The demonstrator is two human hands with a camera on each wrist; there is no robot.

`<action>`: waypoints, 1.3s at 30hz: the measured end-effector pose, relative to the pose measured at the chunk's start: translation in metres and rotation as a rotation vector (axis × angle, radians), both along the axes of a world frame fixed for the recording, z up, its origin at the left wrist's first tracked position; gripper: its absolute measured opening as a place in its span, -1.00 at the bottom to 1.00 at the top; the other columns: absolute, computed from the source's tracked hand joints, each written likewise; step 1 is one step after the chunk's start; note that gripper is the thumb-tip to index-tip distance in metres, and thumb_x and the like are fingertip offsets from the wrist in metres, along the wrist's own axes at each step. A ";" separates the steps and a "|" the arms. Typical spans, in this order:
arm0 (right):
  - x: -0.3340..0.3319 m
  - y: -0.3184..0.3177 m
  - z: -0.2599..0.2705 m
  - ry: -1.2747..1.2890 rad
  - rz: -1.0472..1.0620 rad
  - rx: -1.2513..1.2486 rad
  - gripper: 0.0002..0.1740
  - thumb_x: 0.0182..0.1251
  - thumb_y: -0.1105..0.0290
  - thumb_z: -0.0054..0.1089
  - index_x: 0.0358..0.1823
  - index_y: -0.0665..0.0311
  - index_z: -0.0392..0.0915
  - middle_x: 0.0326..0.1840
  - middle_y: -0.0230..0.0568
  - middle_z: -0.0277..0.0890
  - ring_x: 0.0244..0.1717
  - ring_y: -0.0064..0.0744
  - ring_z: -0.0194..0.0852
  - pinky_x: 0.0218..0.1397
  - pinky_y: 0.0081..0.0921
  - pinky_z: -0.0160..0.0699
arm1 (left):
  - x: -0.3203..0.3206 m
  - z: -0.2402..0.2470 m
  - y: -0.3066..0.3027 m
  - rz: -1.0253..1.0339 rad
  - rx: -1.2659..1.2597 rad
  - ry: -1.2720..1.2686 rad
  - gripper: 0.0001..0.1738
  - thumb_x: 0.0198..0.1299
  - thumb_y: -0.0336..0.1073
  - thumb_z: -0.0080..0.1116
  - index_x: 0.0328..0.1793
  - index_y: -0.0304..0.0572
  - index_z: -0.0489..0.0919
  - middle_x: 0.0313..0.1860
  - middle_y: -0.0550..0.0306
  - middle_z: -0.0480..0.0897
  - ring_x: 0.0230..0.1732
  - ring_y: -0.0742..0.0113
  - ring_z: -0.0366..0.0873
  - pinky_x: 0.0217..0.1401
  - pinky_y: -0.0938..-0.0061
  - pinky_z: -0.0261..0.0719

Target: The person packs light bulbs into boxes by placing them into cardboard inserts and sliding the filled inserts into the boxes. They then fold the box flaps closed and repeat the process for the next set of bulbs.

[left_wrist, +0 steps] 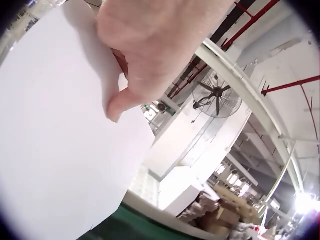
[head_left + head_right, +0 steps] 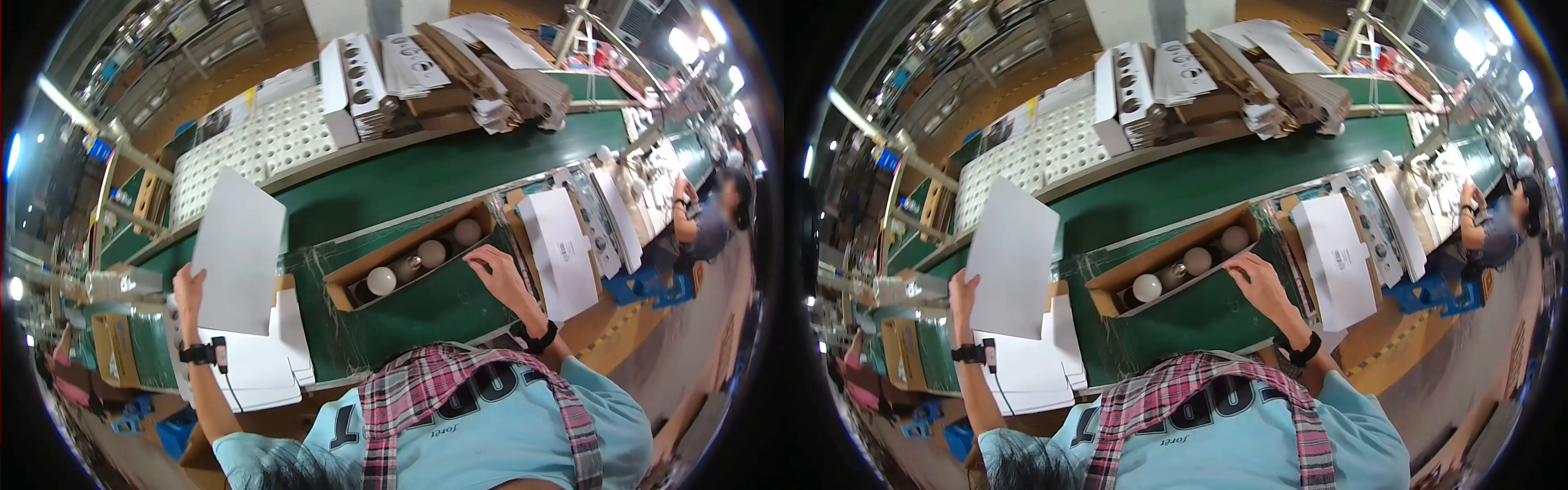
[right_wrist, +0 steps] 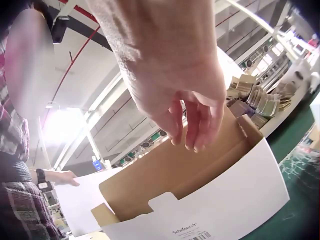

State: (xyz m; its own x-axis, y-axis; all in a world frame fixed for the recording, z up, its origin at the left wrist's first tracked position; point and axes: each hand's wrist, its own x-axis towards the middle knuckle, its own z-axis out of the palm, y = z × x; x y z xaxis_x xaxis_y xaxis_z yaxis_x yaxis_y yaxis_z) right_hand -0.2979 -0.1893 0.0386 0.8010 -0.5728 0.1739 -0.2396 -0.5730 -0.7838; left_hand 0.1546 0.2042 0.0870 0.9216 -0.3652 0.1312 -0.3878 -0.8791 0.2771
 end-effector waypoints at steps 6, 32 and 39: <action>-0.006 -0.009 -0.011 0.033 -0.037 -0.027 -0.85 0.27 0.42 0.09 -0.20 0.27 0.59 -0.21 -0.14 0.55 -0.14 -0.09 0.53 -0.06 -0.29 0.52 | 0.113 0.017 -0.053 -0.305 -0.434 0.224 -0.70 0.24 -0.37 0.07 -0.01 -0.49 0.54 -0.23 0.15 0.63 -0.23 0.44 0.47 -0.16 0.45 0.45; -0.006 -0.058 -0.041 0.224 -0.269 -0.039 -0.81 0.35 0.32 0.03 -0.14 0.19 0.59 -0.19 -0.19 0.55 -0.14 -0.15 0.54 -0.04 -0.31 0.52 | 0.137 0.007 -0.306 -0.510 -0.575 0.204 -0.46 0.39 -0.11 0.00 0.36 -0.31 0.36 0.34 -0.02 0.41 0.34 0.26 0.34 0.37 0.41 0.25; -0.019 -0.046 -0.058 0.078 -0.328 0.090 -0.81 0.25 0.50 0.13 -0.11 0.29 0.55 -0.21 -0.12 0.54 -0.26 -0.18 0.58 -0.19 -0.38 0.55 | -0.048 0.013 -0.176 -0.457 -0.353 0.021 -0.74 0.34 -0.39 0.02 0.11 -0.23 0.58 -0.05 0.08 0.67 -0.06 0.37 0.59 0.01 0.51 0.50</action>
State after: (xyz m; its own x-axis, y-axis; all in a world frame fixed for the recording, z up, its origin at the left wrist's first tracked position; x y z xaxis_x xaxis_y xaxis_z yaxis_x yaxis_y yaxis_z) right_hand -0.3169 -0.2349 -0.0195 0.5805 -0.8123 0.0570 -0.4607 -0.3853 -0.7996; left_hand 0.1064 0.0281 0.0998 0.6846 -0.6641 0.3006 -0.6974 -0.4769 0.5349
